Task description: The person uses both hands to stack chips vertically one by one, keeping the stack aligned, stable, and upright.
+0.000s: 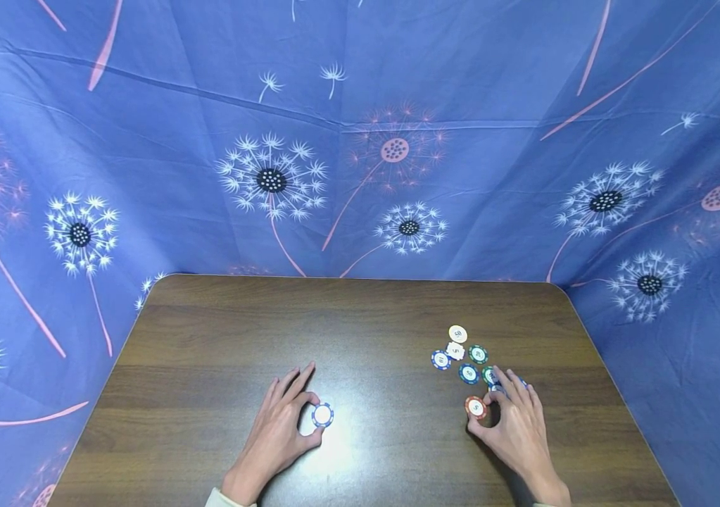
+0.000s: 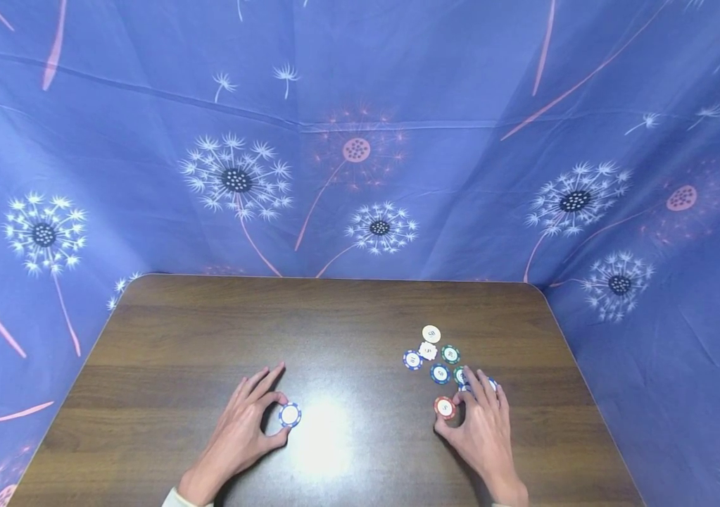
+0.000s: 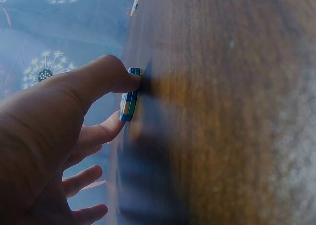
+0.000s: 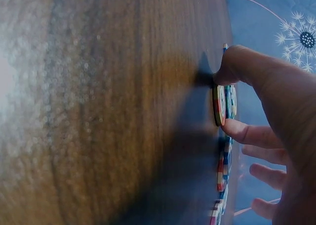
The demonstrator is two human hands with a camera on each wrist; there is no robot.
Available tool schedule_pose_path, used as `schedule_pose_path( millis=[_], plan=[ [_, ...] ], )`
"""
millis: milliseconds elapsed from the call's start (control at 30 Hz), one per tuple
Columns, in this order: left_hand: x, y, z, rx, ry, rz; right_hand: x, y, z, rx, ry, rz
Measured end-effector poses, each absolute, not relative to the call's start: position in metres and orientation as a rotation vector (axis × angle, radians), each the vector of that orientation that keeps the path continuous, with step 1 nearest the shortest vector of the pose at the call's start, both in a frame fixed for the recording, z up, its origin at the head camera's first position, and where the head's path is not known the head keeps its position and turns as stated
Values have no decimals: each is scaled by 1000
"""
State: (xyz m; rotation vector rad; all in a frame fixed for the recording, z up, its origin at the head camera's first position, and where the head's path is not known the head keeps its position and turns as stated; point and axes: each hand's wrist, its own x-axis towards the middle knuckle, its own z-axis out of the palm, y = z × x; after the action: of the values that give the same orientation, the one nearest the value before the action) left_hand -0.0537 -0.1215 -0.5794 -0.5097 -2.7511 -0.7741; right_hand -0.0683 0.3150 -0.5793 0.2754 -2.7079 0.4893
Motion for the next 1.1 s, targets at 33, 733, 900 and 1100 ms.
schedule_pose_path(
  millis=[33, 733, 900, 1100],
  plan=[
    [-54, -122, -579, -511, -2749, -772, -68, 315, -579, 271, -2713, 493],
    [-57, -121, -581, -508, -2745, -781, -72, 310, -579, 286, -2704, 512],
    [-56, -122, -580, -505, -2756, -784, -74, 306, -581, 316, -2680, 493],
    [-57, -122, -580, -496, -2766, -788, -77, 297, -579, 339, -2653, 491]
  ],
)
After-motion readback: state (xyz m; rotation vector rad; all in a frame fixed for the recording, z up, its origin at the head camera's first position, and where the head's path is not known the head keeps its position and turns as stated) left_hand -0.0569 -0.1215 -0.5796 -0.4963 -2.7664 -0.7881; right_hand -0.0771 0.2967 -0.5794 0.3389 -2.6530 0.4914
